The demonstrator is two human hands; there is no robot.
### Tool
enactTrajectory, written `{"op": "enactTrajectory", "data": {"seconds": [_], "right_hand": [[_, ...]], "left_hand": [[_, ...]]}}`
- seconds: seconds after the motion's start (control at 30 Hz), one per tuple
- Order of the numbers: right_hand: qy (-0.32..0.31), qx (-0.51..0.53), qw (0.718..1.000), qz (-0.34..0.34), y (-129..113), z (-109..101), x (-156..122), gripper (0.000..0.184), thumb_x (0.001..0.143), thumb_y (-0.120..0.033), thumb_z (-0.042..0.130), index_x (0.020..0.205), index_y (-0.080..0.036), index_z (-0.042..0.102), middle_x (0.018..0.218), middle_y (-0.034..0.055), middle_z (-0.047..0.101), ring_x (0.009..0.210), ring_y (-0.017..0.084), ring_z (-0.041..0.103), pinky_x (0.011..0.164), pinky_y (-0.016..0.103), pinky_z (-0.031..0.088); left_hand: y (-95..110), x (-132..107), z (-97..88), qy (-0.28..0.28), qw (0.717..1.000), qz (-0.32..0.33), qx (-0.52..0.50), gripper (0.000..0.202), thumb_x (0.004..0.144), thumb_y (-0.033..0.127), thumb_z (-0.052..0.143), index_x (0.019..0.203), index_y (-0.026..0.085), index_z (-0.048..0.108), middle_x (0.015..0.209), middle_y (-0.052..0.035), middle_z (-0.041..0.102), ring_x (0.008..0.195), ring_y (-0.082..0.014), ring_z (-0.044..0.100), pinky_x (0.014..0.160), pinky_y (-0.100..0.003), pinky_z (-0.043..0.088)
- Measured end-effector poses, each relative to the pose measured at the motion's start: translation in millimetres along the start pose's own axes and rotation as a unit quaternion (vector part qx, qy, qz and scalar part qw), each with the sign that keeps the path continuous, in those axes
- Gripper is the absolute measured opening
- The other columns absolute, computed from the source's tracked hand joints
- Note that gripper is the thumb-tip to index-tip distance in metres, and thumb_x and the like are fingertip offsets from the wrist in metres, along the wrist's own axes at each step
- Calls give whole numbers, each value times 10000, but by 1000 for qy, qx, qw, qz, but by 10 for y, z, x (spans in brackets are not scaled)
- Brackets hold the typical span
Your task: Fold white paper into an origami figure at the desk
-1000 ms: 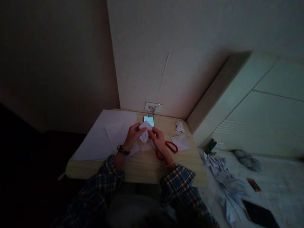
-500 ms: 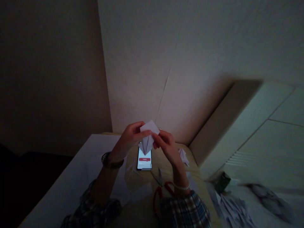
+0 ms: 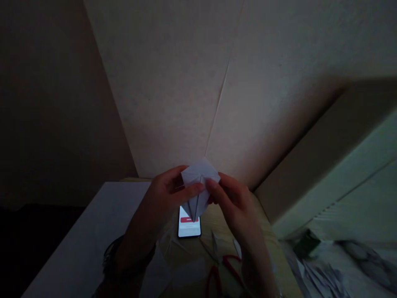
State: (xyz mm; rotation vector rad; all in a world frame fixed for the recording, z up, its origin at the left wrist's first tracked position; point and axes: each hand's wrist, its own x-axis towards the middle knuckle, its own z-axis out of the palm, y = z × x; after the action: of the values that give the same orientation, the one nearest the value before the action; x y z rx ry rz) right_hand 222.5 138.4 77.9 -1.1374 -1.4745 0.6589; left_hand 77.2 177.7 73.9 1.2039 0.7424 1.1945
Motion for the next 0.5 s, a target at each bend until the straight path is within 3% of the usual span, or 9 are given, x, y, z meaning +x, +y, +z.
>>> {"op": "enactTrajectory", "data": {"seconds": [0.2, 0.33, 0.5], "right_hand": [[-72, 1, 997, 0, 36, 29, 23, 195, 859, -384, 633, 731, -240, 668, 718, 4, 712, 689, 177, 650, 652, 286, 497], [-95, -35, 995, 9, 41, 15, 19, 221, 823, -297, 692, 614, -234, 659, 577, -26, 659, 553, 146, 599, 555, 258, 455], [-69, -73, 995, 25, -52, -17, 9, 245, 785, -208, 689, 557, -217, 601, 534, -41, 618, 519, 127, 561, 527, 236, 411]], "left_hand": [[9, 22, -143, 66, 998, 18, 15, 172, 589, 293, 832, 713, 203, 755, 682, -13, 742, 621, -183, 652, 551, -261, 516], [-27, 38, -163, 40, 999, 3, 20, 195, 584, 291, 836, 739, 205, 753, 702, -20, 752, 672, -220, 693, 586, -294, 556], [4, 19, -110, 9, 999, -31, 5, 278, 553, 242, 875, 797, 196, 750, 716, -19, 765, 768, -252, 737, 650, -311, 598]]}}
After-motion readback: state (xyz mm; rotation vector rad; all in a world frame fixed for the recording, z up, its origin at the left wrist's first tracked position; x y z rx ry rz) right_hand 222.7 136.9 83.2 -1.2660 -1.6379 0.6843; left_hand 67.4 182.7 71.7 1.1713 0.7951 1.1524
